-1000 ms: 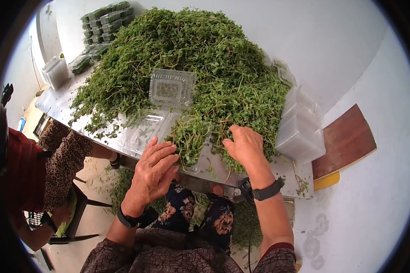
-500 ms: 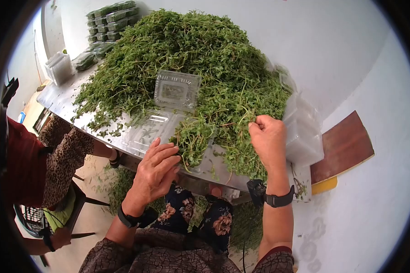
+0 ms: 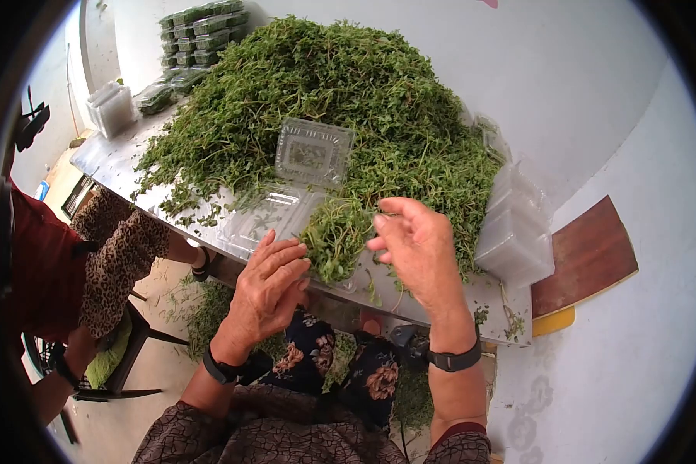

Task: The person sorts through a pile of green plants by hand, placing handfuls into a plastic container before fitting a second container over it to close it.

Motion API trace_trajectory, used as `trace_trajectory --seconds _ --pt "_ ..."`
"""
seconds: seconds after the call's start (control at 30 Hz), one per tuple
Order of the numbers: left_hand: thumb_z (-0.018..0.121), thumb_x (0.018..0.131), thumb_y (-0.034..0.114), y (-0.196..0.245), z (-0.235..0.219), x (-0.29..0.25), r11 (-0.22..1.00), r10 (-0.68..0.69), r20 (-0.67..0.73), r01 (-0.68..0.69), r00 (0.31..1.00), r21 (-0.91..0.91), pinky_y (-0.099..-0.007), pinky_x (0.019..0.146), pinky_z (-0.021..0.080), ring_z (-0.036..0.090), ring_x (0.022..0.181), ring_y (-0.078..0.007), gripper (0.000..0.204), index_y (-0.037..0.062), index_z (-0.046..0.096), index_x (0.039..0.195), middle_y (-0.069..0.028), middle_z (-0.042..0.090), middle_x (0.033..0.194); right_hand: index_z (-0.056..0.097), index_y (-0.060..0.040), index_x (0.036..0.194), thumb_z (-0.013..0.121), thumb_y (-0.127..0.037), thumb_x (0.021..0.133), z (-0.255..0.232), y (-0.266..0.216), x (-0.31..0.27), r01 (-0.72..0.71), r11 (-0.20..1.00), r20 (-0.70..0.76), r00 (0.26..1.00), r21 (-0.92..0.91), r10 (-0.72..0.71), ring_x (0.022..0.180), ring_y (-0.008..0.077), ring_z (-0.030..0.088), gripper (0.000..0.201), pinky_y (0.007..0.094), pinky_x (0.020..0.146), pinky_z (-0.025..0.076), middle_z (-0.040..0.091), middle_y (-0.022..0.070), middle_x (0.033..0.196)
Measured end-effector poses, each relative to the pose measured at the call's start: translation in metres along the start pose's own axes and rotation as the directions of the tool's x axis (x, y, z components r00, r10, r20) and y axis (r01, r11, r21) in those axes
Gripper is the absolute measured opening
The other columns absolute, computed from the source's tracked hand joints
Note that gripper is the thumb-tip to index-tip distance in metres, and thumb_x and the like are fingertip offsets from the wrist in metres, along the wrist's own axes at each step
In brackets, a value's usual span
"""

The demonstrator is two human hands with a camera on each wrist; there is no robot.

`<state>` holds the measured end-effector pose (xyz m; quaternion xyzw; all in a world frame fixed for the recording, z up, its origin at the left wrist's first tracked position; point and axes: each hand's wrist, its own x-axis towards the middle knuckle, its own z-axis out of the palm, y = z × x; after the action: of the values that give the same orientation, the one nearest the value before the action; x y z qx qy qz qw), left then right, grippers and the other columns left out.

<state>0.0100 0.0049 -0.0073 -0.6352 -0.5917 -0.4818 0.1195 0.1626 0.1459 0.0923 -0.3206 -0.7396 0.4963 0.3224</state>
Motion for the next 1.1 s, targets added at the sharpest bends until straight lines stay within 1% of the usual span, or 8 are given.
trace_trajectory --seconds 0.2,0.4,0.53,0.63,0.8,0.93,1.0,1.1 --pt "0.069 0.072 -0.002 -0.002 -0.001 -0.001 1.0 0.0 -0.006 0.0 1.0 0.014 -0.0536 0.108 0.037 0.057 0.114 -0.0331 0.034 0.0019 0.063 0.104 -0.0141 0.063 0.113 0.064 -0.0017 0.115 0.069 -0.015 0.081 -0.039 0.036 -0.001 0.056 0.894 -0.078 0.992 -0.444 -0.1 0.068 0.0216 0.067 0.037 0.0347 0.063 0.051 0.068 0.0163 0.087" --pt "0.07 0.071 0.001 0.002 0.003 0.001 1.0 -0.007 0.042 0.006 0.999 0.023 -0.0538 0.111 0.032 0.052 0.124 -0.0346 0.044 0.0052 0.062 0.114 -0.015 0.059 0.127 0.063 -0.0055 0.12 0.072 -0.02 0.077 -0.064 0.048 -0.019 0.043 0.537 0.047 0.999 -0.843 -0.006 0.081 0.0364 0.064 0.046 0.045 0.076 0.049 0.066 0.0199 0.082" --pt "0.072 0.072 0.004 0.005 0.006 0.004 0.999 -0.017 0.108 0.013 0.994 0.043 -0.0539 0.112 0.029 0.048 0.128 -0.0345 0.046 0.0059 0.062 0.117 -0.0156 0.056 0.132 0.064 -0.0051 0.117 0.073 -0.018 0.073 -0.064 0.049 -0.02 -0.05 0.539 0.031 0.99 -0.841 0.14 0.071 0.0363 0.063 0.046 0.0432 0.069 0.049 0.066 0.0212 0.081" --pt "0.073 0.072 0.005 0.006 0.008 0.005 0.998 -0.023 0.141 0.015 0.99 0.059 -0.0539 0.113 0.028 0.048 0.128 -0.0347 0.046 0.006 0.062 0.117 -0.0158 0.055 0.132 0.066 -0.0026 0.105 0.071 -0.016 0.075 -0.065 0.07 -0.016 0.077 0.502 0.086 0.996 -0.862 -0.005 0.084 0.0383 0.065 0.033 0.0479 0.076 0.049 0.066 0.0224 0.083" --pt "0.073 0.072 0.005 0.004 0.01 0.004 0.997 -0.028 0.16 0.015 0.987 0.078 -0.0543 0.113 0.029 0.049 0.126 -0.0354 0.044 0.0051 0.062 0.114 -0.0163 0.056 0.129 0.062 0.0028 0.072 0.062 -0.004 0.07 -0.07 0.097 0.002 0.158 0.447 0.102 0.984 -0.88 -0.146 0.067 0.0411 0.062 0.007 0.0467 0.065 0.051 0.061 0.0238 0.068" --pt "0.072 0.072 0.005 0.002 0.01 0.004 0.997 -0.014 0.151 0.002 0.988 0.08 -0.0547 0.112 0.029 0.051 0.124 -0.0355 0.042 0.0043 0.062 0.112 -0.0166 0.058 0.126 0.067 0.0022 0.084 0.061 -0.008 0.075 -0.078 0.09 0.015 0.196 0.539 0.038 0.956 -0.819 -0.291 0.062 0.0374 0.062 0.015 0.044 0.059 0.049 0.063 0.0208 0.067" --pt "0.072 0.072 0.005 0.002 0.01 0.004 0.997 -0.014 0.156 0.002 0.988 0.081 -0.0547 0.112 0.029 0.051 0.124 -0.0354 0.041 0.004 0.062 0.111 -0.0166 0.058 0.125 0.069 0.0013 0.091 0.066 -0.012 0.076 -0.076 0.075 0.017 0.006 0.741 -0.105 0.989 -0.671 -0.104 0.069 0.0369 0.065 0.02 0.0435 0.066 0.051 0.067 0.0205 0.075" --pt "0.072 0.072 0.006 0.003 0.01 0.005 0.996 -0.021 0.149 0.008 0.989 0.083 -0.0549 0.111 0.03 0.051 0.123 -0.0352 0.039 0.0036 0.063 0.11 -0.0166 0.058 0.125 0.068 0.0028 0.093 0.068 -0.013 0.075 -0.06 0.066 0.013 0.097 0.67 0.005 0.99 -0.736 -0.138 0.07 0.0373 0.064 0.024 0.046 0.069 0.051 0.063 0.0214 0.071"
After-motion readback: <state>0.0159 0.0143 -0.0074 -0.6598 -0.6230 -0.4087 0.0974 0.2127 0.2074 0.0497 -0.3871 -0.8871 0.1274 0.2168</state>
